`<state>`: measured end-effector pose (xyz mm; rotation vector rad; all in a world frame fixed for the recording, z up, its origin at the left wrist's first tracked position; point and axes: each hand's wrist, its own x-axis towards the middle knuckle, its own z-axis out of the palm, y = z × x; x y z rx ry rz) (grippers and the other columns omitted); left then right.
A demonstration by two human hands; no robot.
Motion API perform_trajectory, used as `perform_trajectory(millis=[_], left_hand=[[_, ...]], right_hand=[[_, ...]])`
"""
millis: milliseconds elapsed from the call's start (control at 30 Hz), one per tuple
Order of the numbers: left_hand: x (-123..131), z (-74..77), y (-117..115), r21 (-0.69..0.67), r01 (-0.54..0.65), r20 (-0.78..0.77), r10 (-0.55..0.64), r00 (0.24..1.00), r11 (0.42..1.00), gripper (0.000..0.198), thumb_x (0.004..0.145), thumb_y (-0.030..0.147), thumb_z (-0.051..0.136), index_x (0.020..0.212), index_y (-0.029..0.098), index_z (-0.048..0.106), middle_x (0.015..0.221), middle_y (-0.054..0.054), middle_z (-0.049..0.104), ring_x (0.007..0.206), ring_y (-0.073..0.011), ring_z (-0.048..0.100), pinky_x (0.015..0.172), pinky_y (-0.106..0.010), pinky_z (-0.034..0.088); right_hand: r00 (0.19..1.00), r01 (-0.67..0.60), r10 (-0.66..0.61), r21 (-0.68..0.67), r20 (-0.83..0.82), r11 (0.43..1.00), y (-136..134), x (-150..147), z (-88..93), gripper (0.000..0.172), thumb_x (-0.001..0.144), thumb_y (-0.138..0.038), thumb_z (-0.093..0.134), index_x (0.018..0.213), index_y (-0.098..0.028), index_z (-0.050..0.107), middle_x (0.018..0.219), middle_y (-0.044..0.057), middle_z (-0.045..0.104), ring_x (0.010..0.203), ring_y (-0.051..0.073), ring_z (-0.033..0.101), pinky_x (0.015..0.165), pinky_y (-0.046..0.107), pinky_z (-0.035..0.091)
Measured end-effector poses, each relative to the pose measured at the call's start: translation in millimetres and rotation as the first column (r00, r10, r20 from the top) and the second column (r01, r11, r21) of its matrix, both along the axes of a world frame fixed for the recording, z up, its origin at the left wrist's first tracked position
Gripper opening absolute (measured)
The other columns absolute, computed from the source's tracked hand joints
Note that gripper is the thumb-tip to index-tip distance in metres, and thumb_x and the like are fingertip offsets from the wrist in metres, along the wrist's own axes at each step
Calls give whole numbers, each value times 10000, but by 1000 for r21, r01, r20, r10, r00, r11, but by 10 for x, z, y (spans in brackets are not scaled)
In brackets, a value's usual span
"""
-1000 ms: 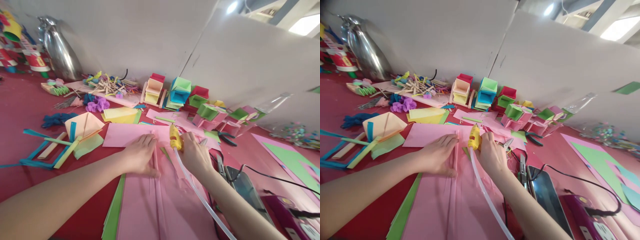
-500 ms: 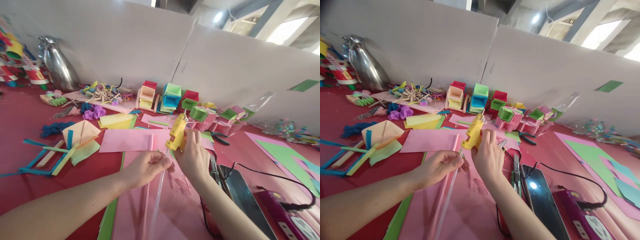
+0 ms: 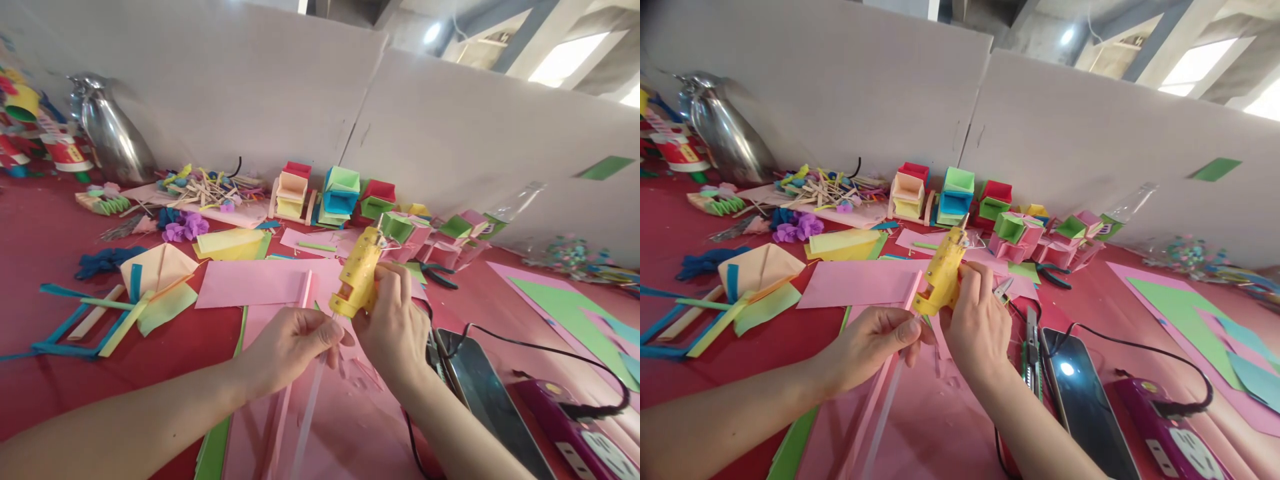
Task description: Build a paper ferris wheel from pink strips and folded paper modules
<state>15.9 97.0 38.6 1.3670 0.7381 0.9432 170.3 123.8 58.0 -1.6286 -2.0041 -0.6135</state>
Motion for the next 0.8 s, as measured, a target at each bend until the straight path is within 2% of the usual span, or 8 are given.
perform_trajectory(millis=[167, 300, 433, 600, 800], left_hand=[[6, 47, -36, -163, 152, 123, -133, 984, 975, 381, 864, 450, 455, 820, 133, 662, 714, -51, 654, 718, -149, 571, 750, -297, 418], [17, 37, -46, -176, 106, 87, -92, 992, 979, 319, 871, 369, 468, 805, 133, 674, 622, -18, 603, 646, -126, 559, 701, -273, 402], [21, -12, -50, -154, 58, 49, -51, 997, 986, 340, 877, 384, 448, 743, 140, 642, 553, 13, 537, 590, -109, 507, 669, -266, 379], [15, -29, -63, -176, 53, 27, -49, 998, 983, 363, 870, 426, 442, 723, 147, 622, 529, 18, 500, 566, -115, 468, 619, -268, 362], [18, -7, -72, -185, 60, 84, -45, 995, 981, 351, 865, 408, 450, 688, 152, 612, 495, 26, 473, 524, -104, 447, 602, -261, 368]], right_hand=[[1000, 21, -21, 21, 2, 1000, 27, 41, 11, 295, 691, -140, 422, 982, -186, 401, 1017, 89, 535, 584, 136, 506, 432, 255, 251], [1000, 27, -27, 0, 1, 1000, 27, 63, 8, 290, 695, -160, 439, 980, -189, 396, 1020, 89, 530, 589, 140, 512, 435, 254, 250], [1000, 0, 0, -27, -1, 1000, 4, 67, -3, 276, 715, -178, 446, 984, -196, 390, 1030, 86, 527, 582, 139, 518, 432, 248, 243], [999, -28, 27, -45, -18, 999, -21, 68, 6, 246, 738, -204, 453, 977, -195, 397, 1019, 90, 523, 587, 142, 519, 420, 238, 243], [999, -41, 39, -77, -25, 996, -30, 59, 19, 266, 744, -206, 455, 1002, -191, 396, 1019, 98, 520, 625, 162, 539, 424, 242, 263]])
